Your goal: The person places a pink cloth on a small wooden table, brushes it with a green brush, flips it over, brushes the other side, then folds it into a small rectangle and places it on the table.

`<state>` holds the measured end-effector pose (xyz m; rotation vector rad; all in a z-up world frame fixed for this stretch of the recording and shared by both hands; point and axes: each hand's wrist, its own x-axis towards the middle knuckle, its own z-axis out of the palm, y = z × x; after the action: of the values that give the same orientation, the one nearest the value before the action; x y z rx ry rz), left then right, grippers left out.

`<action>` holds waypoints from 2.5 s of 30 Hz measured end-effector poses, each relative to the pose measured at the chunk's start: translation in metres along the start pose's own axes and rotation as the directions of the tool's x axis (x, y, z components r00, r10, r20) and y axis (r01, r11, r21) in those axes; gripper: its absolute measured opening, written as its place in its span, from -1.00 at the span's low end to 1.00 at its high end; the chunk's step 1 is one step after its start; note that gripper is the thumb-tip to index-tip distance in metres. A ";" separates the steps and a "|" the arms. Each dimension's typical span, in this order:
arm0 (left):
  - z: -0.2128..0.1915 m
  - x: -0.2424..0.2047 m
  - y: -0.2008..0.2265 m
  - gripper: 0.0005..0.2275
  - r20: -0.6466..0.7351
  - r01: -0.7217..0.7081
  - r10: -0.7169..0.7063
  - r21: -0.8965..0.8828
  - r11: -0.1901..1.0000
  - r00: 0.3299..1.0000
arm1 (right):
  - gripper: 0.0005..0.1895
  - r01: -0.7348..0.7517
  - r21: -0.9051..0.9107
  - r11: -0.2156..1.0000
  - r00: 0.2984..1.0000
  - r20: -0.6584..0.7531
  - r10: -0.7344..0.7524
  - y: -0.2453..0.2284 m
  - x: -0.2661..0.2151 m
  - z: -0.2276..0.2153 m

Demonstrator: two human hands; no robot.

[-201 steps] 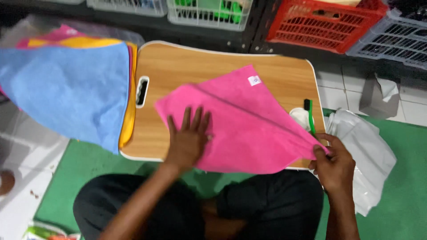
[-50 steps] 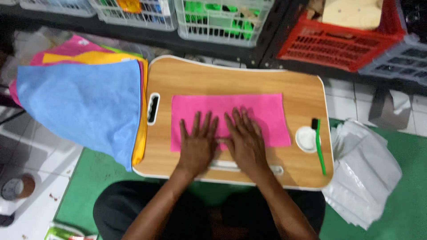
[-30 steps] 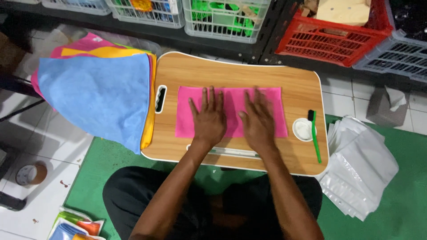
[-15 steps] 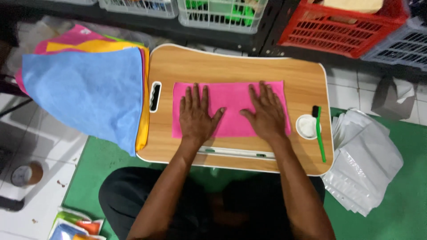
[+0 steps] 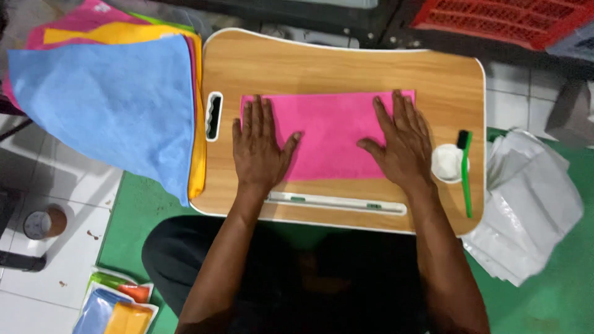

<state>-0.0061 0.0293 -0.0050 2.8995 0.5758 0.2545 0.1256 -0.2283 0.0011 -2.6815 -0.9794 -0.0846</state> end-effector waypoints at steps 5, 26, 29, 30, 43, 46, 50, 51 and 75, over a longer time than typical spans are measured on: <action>-0.007 0.011 0.002 -0.23 -0.154 -0.046 0.056 0.067 0.997 0.986 | -0.07 0.034 -0.113 0.993 0.996 -0.078 -0.043 0.011 0.015 0.010; 0.006 0.002 0.034 -0.33 0.147 -0.193 0.186 0.036 0.981 0.972 | -0.34 0.114 0.073 0.991 0.978 -0.186 -0.099 -0.048 -0.006 0.036; 0.001 0.005 0.012 -0.26 0.097 -0.168 0.163 0.042 0.985 0.982 | -0.23 0.040 0.046 0.998 0.991 -0.127 -0.033 -0.010 -0.007 0.028; 0.005 0.000 0.000 -0.24 0.050 -0.153 0.149 0.070 0.986 0.988 | -0.20 0.003 0.039 0.999 0.996 -0.090 0.001 0.001 -0.012 0.031; 0.008 -0.002 -0.033 -0.24 0.014 -0.163 0.164 -0.061 0.985 0.986 | -0.38 0.046 0.519 0.854 0.901 -0.391 0.189 0.028 -0.047 0.016; 0.005 -0.009 -0.050 -0.35 -0.178 -0.235 0.174 -0.425 0.874 0.969 | -0.52 -0.264 0.251 0.931 0.687 -0.629 0.364 0.036 -0.077 0.025; 0.011 -0.024 -0.073 -0.52 -0.247 -0.268 0.170 -0.451 0.851 0.954 | -0.49 -0.546 -0.004 0.838 0.739 -0.474 0.479 0.025 -0.094 0.028; 0.011 -0.028 -0.078 -0.53 -0.238 -0.267 0.185 -0.382 0.885 0.954 | -0.40 -0.575 -0.063 0.816 0.742 -0.459 0.488 0.024 -0.093 0.032; 0.023 -0.036 -0.076 -0.52 -0.319 -0.241 0.151 -0.263 0.934 0.935 | -0.77 -0.366 0.427 0.827 0.588 -0.583 0.561 -0.002 -0.069 0.033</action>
<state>-0.0621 0.0811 -0.0476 2.6366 0.2519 0.7449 0.0702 -0.2608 -0.0405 -2.2424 -0.0151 -0.7339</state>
